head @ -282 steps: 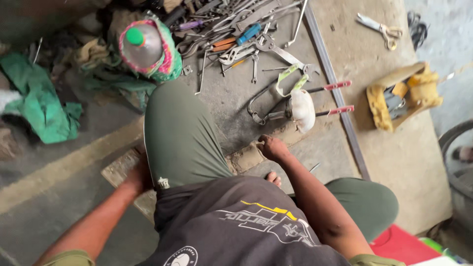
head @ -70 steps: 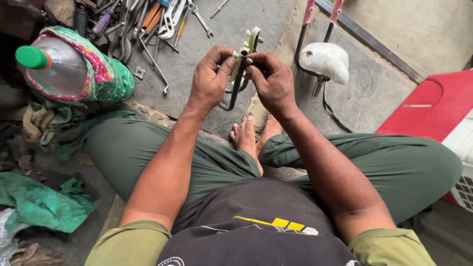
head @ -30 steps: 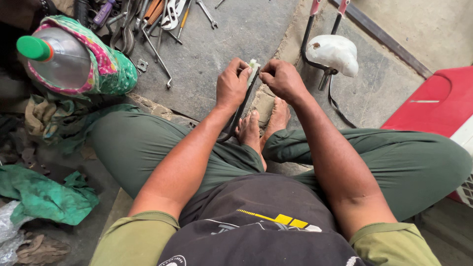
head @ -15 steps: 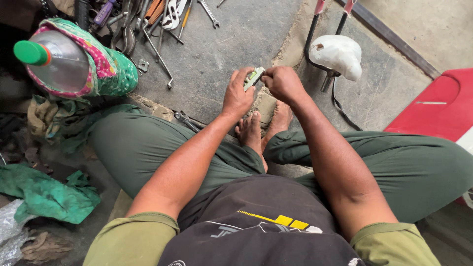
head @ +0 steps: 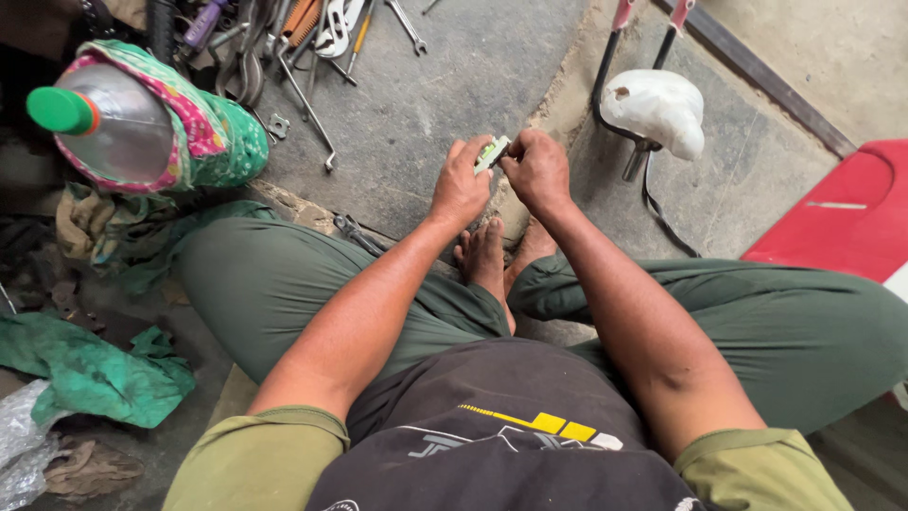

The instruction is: The person retrieves a bicycle handlebar and seat assembly, then sits on the floor to disassemble the handlebar grip using a screwdriver. They remove the grip and small metal components, placing them on the floor.

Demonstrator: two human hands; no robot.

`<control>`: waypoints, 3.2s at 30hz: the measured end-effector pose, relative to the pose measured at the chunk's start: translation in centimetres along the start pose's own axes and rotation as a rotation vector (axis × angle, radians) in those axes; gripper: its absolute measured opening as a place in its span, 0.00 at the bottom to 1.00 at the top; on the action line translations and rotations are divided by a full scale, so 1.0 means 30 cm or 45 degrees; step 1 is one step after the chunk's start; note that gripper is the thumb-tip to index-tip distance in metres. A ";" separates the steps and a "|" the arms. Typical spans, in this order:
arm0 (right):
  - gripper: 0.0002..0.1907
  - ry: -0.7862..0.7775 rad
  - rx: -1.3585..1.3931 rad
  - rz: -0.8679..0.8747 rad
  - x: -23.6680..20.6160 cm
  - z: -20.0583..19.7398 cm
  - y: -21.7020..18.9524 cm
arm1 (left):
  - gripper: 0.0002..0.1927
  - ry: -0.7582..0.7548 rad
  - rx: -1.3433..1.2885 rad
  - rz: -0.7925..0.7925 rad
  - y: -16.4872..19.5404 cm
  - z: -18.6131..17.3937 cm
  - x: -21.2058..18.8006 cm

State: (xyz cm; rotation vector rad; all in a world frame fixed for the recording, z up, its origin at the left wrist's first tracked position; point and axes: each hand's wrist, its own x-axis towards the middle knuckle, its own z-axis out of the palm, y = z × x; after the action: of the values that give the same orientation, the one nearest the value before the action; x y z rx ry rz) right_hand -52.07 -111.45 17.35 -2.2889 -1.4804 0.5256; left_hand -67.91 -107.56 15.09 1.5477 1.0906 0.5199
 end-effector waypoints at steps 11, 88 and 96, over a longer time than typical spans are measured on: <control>0.13 -0.602 0.955 0.392 0.043 0.070 0.121 | 0.26 0.173 -0.118 -0.058 -0.098 0.038 0.033; 0.40 -0.430 1.163 0.526 0.096 0.153 0.078 | 0.15 0.070 -0.133 -0.500 -0.109 -0.058 0.165; 0.35 -0.334 1.008 0.682 0.116 0.141 0.029 | 0.14 0.120 -0.074 -0.401 -0.142 -0.086 0.182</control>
State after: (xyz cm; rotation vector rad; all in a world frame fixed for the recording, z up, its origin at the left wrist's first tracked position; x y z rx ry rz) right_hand -52.13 -108.17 12.87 -1.9537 -0.5300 1.3225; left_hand -68.90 -101.76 10.63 1.2802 1.3512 0.4073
